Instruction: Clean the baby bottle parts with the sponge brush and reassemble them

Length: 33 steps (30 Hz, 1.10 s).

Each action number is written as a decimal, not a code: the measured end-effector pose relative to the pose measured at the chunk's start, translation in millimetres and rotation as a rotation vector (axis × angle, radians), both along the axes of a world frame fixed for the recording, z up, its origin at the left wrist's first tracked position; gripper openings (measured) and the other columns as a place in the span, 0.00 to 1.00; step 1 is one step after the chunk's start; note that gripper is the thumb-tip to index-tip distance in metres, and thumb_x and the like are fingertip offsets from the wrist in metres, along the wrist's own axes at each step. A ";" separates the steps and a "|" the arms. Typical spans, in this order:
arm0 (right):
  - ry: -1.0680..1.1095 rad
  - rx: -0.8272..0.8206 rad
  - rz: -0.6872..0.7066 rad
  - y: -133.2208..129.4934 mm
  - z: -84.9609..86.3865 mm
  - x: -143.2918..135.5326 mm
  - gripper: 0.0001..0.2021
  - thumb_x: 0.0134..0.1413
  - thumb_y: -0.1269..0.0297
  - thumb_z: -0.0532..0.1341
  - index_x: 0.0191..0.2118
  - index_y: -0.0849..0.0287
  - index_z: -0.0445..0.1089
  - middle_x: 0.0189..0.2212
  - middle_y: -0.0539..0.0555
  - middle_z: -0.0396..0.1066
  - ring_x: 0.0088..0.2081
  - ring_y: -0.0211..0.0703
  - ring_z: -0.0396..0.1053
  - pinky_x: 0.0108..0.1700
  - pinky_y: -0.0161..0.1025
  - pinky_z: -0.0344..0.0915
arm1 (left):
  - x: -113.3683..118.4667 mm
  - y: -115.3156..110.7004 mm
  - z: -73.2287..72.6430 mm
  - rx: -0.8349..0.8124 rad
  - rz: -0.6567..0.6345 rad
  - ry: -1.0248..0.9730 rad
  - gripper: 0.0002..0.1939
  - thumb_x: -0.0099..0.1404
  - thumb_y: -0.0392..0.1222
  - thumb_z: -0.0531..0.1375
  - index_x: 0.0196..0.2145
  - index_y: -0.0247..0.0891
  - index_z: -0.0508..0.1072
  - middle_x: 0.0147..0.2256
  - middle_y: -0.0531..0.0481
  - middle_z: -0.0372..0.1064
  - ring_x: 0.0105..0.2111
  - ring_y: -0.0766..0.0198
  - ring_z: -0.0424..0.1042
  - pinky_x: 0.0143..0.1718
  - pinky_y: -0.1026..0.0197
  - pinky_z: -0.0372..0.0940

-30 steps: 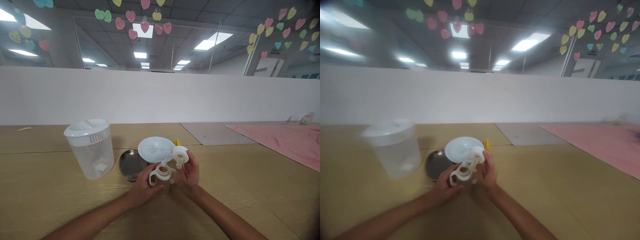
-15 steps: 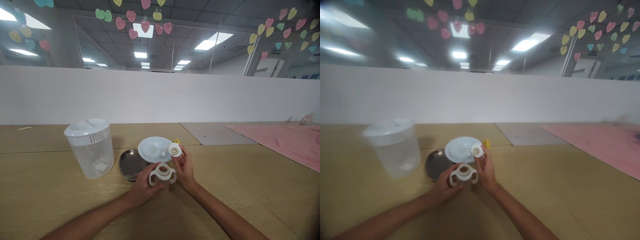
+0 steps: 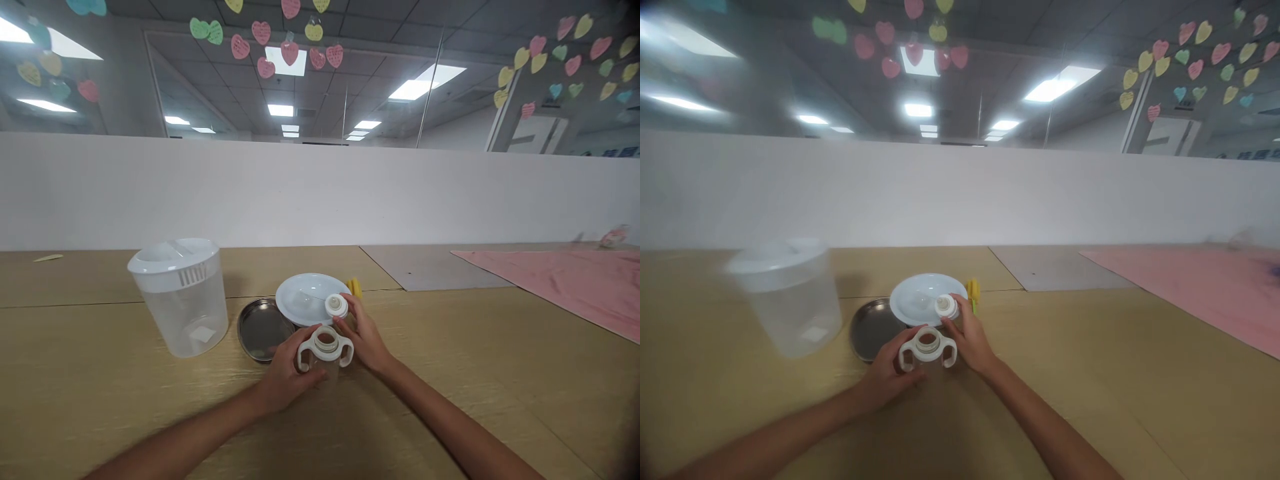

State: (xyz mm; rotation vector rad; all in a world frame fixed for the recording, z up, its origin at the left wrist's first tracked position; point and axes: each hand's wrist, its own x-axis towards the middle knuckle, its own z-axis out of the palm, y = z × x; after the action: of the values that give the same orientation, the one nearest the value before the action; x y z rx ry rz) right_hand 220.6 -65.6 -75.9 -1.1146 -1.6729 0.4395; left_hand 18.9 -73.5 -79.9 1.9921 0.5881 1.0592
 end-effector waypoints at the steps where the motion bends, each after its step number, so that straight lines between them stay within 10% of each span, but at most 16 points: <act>1: 0.012 0.014 -0.018 0.1 -0.5 -0.2 0.23 0.54 0.57 0.57 0.54 0.56 0.55 0.53 0.58 0.60 0.54 0.50 0.59 0.55 0.51 0.57 | 0.0 -0.1 0.0 -0.001 0.001 0.000 0.32 0.53 0.45 0.64 0.54 0.37 0.61 0.50 0.42 0.64 0.49 0.54 0.64 0.51 0.54 0.59; 12: -0.015 0.309 -0.243 -5.6 4.8 -3.5 0.21 0.51 0.63 0.58 0.51 0.56 0.59 0.47 0.59 0.60 0.50 0.49 0.61 0.51 0.50 0.59 | 0.5 0.5 -1.4 0.008 0.019 -0.010 0.33 0.52 0.45 0.64 0.54 0.37 0.61 0.50 0.41 0.64 0.49 0.54 0.65 0.50 0.54 0.60; 33: 0.025 0.208 -0.252 -0.8 -0.5 -5.8 0.10 0.49 0.59 0.60 0.30 0.56 0.57 0.49 0.60 0.66 0.50 0.50 0.64 0.47 0.44 0.61 | 0.2 -0.5 -0.5 -0.003 0.025 -0.005 0.32 0.51 0.43 0.64 0.53 0.38 0.61 0.50 0.42 0.64 0.49 0.54 0.64 0.50 0.54 0.60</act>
State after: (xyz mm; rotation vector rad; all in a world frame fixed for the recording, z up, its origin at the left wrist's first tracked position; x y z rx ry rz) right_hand 214.9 -66.4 -76.3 -1.1401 -1.4945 0.1148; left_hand 19.1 -74.0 -80.5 1.9840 0.6131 1.0774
